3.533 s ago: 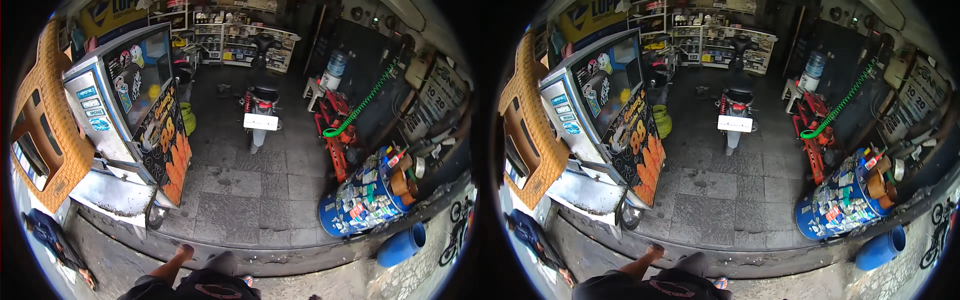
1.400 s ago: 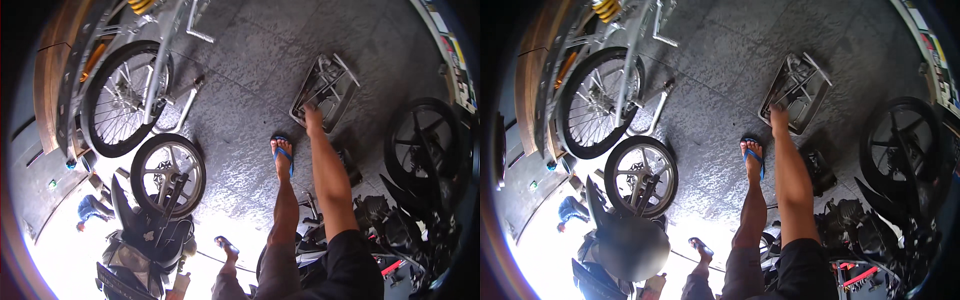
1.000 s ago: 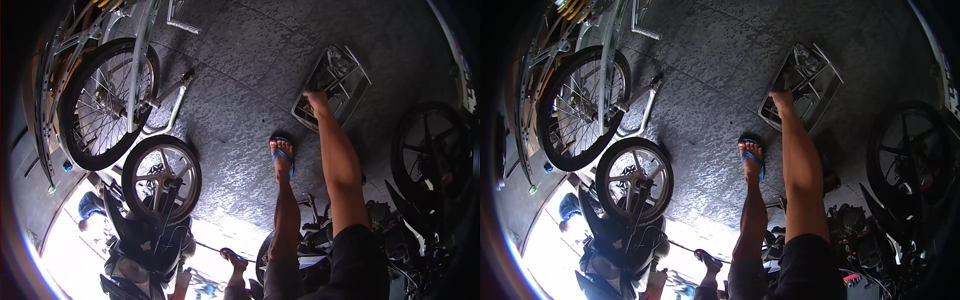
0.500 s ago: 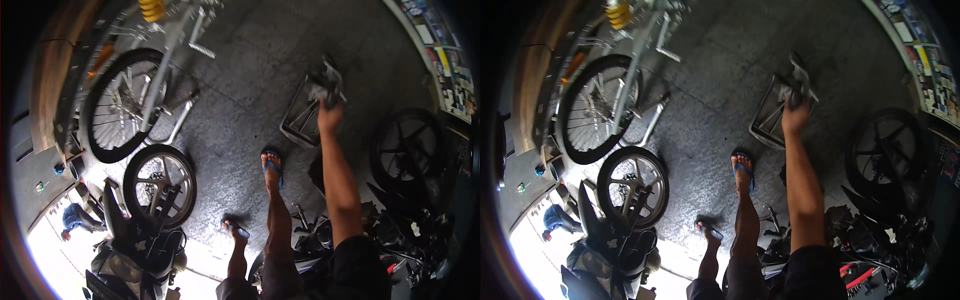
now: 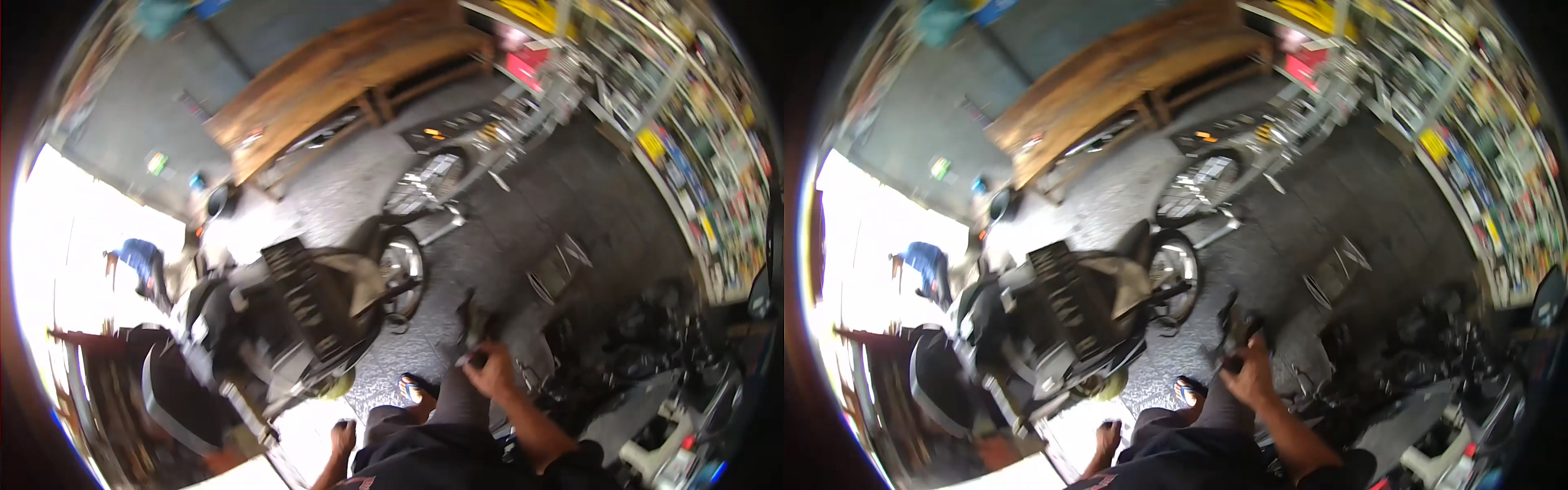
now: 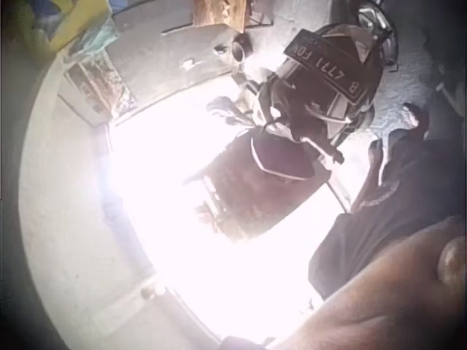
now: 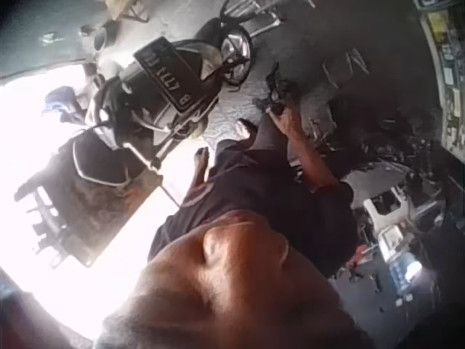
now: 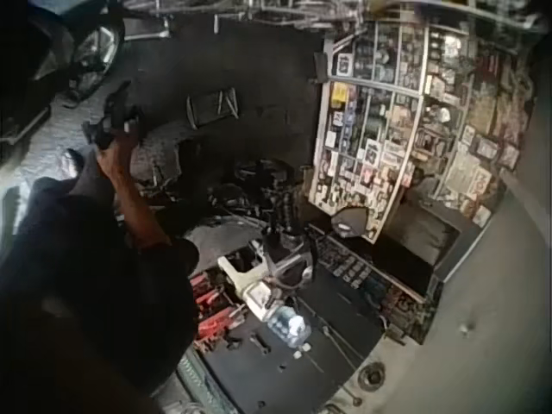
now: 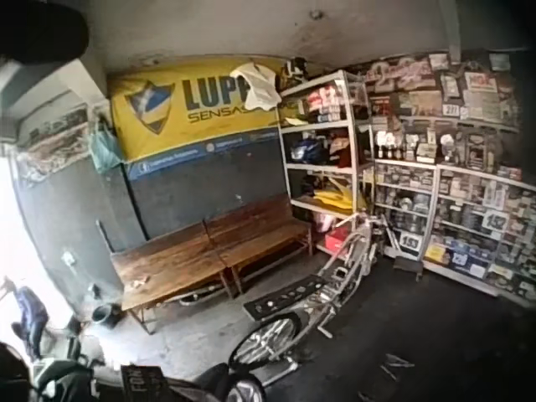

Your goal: The person inserts bearing puller parts into a metal engine casing, retrieves a screwdriver, and turns the puller assembly using a wrench and the screwdriver.

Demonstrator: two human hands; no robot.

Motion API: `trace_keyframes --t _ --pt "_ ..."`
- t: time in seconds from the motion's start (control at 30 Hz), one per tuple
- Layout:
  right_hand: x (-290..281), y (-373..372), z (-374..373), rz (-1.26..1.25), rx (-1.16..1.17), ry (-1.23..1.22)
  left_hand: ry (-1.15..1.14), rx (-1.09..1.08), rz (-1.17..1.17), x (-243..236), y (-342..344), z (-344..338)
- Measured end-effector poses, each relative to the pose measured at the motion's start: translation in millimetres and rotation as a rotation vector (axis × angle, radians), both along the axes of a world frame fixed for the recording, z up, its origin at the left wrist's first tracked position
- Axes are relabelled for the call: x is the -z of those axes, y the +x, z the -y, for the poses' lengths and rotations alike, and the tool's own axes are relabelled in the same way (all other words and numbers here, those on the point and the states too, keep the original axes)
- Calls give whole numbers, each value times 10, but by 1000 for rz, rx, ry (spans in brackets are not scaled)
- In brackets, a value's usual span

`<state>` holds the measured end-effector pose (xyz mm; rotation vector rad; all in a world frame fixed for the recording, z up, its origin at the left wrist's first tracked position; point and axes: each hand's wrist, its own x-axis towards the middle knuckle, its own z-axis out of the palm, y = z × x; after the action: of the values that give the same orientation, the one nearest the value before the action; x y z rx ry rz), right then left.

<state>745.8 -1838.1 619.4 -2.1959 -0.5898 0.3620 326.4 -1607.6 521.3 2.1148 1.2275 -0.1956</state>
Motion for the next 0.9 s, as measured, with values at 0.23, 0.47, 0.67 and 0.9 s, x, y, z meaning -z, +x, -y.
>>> trace_keyframes --t 0.23,0.47,0.67,0.9 --pt "-767 -1580 -1118 -259 -482 -128 -789 -131 724 -1102 1089 44" --pt "-824 -1944 -1864 -508 -754 -124 -951 -1047 540 -1013 398 -237" --pt "-651 -3015 -2470 -166 -1161 -453 -664 -872 551 -1500 -572 -275" --pt "-434 -5461 -3258 -257 -1683 -273 -629 -1736 1132 -1243 -2937 -28"
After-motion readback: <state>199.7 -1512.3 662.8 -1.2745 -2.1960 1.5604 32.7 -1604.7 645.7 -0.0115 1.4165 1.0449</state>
